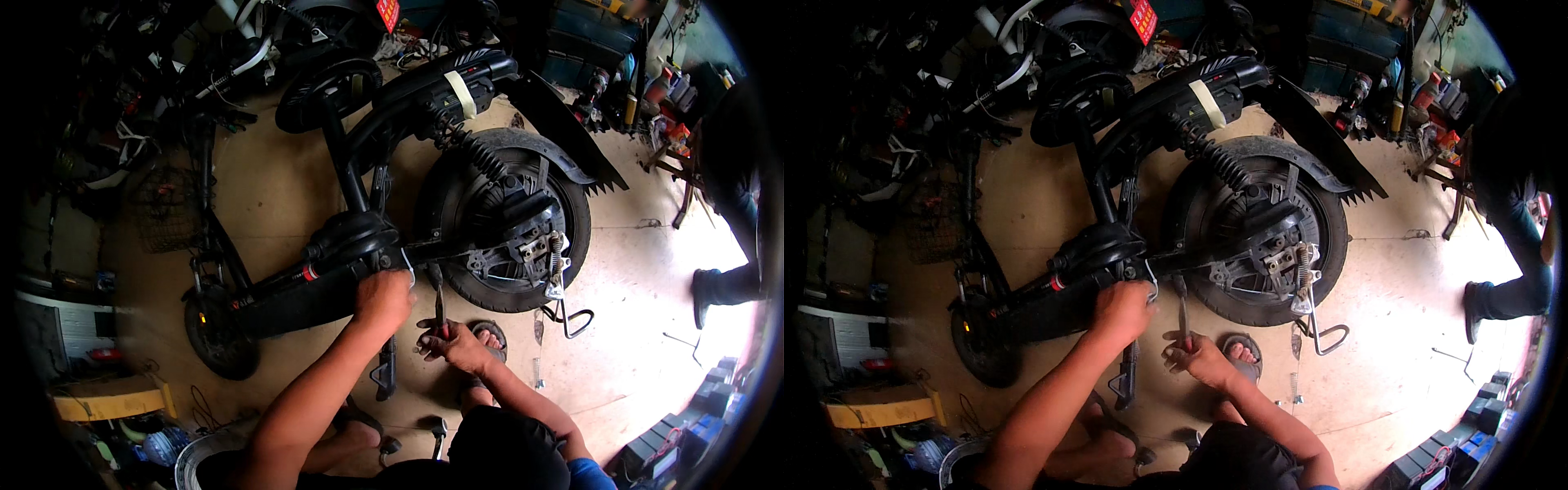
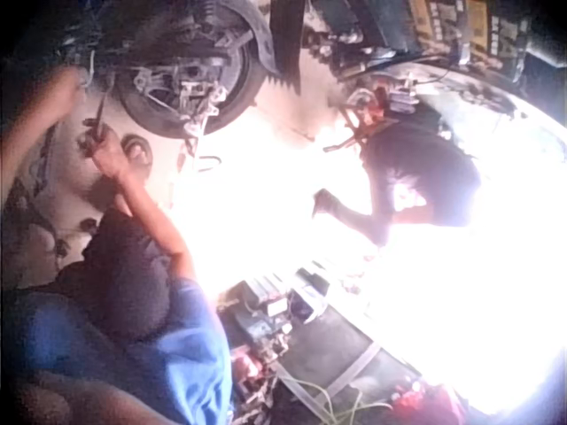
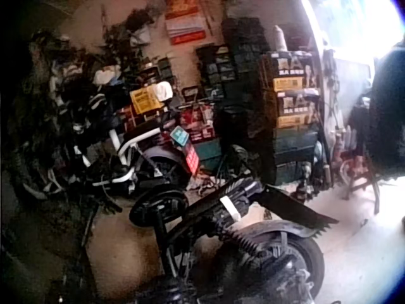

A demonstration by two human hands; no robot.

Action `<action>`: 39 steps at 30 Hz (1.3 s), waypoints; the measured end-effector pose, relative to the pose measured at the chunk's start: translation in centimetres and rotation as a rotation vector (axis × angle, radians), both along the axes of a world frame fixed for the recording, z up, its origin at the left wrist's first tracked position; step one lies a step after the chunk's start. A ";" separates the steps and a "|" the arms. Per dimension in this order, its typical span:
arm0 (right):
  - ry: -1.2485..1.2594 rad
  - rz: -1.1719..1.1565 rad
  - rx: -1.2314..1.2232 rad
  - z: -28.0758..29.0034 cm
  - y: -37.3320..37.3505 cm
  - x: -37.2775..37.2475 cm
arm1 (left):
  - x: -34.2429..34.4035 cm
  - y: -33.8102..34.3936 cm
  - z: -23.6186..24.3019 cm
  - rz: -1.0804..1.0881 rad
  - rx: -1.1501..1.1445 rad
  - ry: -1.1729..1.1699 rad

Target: The person sits on the floor to work on the rear wheel and brake assembly of an electric scooter using pliers and a screwdriver. They then stand up to adjust the handlebars and front basket, and finally inspect the rear license plate.

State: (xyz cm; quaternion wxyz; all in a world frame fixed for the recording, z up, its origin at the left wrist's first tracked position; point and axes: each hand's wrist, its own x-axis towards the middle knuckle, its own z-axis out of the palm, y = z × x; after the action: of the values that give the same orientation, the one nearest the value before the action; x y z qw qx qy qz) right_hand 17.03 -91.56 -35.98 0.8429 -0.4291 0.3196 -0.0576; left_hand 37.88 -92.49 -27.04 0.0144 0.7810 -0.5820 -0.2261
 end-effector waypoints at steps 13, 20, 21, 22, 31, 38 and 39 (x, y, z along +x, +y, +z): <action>-0.066 0.100 -0.147 -2.3 -1.9 1.9 | 1.7 1.3 -2.3 0.287 -0.353 0.373; -0.036 0.019 -0.116 -2.3 -3.9 4.9 | 1.9 1.5 -2.2 0.243 -0.271 0.331; -0.018 0.025 -0.166 -1.9 -4.2 5.1 | 1.9 1.4 -2.1 0.225 -0.259 0.313; -0.001 0.033 -0.218 -1.6 -4.6 5.3 | 1.9 1.3 -1.8 0.232 -0.244 0.317; -0.087 0.023 -0.293 -2.6 -4.6 6.0 | 2.4 1.4 -2.1 0.224 -0.204 0.367; -0.090 0.021 -0.278 -2.2 -5.1 5.9 | 2.1 1.3 -1.7 0.243 -0.206 0.362; -0.090 0.023 -0.265 -1.4 -5.2 5.9 | 2.2 1.5 -1.8 0.250 -0.210 0.359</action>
State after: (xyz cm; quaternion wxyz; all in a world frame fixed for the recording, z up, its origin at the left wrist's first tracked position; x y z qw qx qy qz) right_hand 22.91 -96.74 -37.42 0.7928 -0.5374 0.2662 -0.1087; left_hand 40.04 -90.99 -28.80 0.2265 0.7884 -0.4895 -0.2959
